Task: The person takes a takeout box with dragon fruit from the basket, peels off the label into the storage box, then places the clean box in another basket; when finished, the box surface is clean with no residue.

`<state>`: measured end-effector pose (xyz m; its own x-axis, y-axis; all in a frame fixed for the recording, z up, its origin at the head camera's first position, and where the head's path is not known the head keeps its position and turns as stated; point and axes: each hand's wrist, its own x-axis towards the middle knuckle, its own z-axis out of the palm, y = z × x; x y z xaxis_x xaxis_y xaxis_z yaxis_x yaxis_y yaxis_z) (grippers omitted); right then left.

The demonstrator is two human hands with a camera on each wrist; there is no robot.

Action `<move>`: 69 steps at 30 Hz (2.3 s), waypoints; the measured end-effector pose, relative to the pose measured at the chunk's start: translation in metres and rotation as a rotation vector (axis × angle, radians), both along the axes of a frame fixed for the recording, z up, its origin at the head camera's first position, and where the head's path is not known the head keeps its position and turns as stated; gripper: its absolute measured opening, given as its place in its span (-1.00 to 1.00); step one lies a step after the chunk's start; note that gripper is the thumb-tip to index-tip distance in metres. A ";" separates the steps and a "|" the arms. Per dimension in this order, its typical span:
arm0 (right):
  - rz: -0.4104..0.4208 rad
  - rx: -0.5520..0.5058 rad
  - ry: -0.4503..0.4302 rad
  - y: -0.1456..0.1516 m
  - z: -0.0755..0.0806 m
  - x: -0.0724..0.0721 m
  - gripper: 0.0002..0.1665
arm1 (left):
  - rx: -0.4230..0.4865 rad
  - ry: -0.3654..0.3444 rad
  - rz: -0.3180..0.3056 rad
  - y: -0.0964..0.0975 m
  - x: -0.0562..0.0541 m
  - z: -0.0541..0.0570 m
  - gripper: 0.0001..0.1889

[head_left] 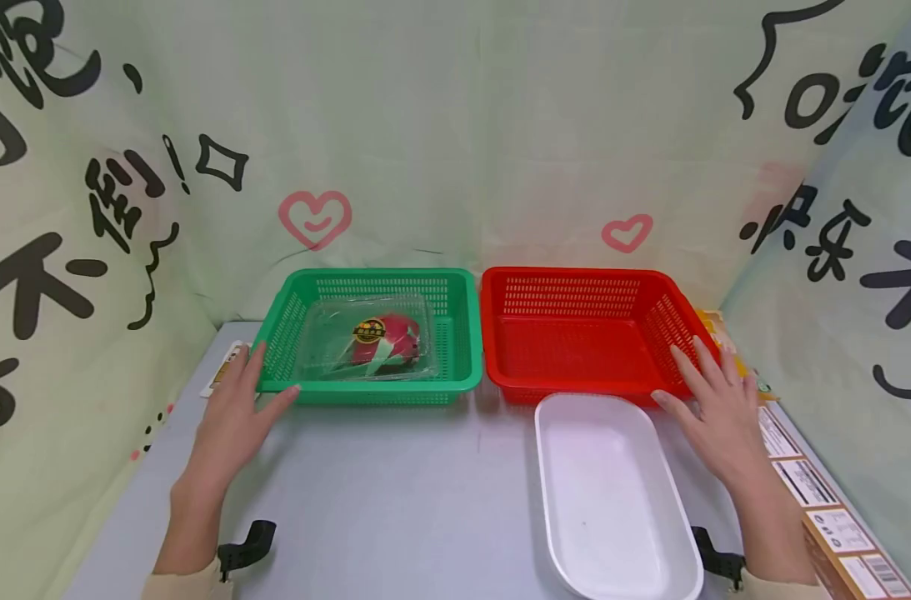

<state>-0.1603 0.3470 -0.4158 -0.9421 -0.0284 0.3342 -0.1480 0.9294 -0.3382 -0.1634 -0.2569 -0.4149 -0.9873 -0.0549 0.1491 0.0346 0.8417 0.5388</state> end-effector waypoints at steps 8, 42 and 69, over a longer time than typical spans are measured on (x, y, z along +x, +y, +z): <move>0.028 -0.019 0.013 -0.012 0.011 0.005 -0.04 | 0.118 -0.018 0.211 0.006 0.001 -0.002 0.04; 0.213 -0.059 0.063 -0.081 0.069 0.042 -0.02 | 1.413 -0.246 0.100 0.050 -0.007 -0.031 -0.57; 0.455 0.097 -0.092 -0.181 0.065 0.002 0.02 | 1.762 -0.147 0.230 0.080 -0.016 -0.031 -0.76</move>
<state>-0.1578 0.1664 -0.3505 -0.8522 -0.4720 0.2257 -0.5210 0.8050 -0.2837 -0.1792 -0.1767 -0.4458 -0.9359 -0.1625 -0.3125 -0.1155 -0.6967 0.7080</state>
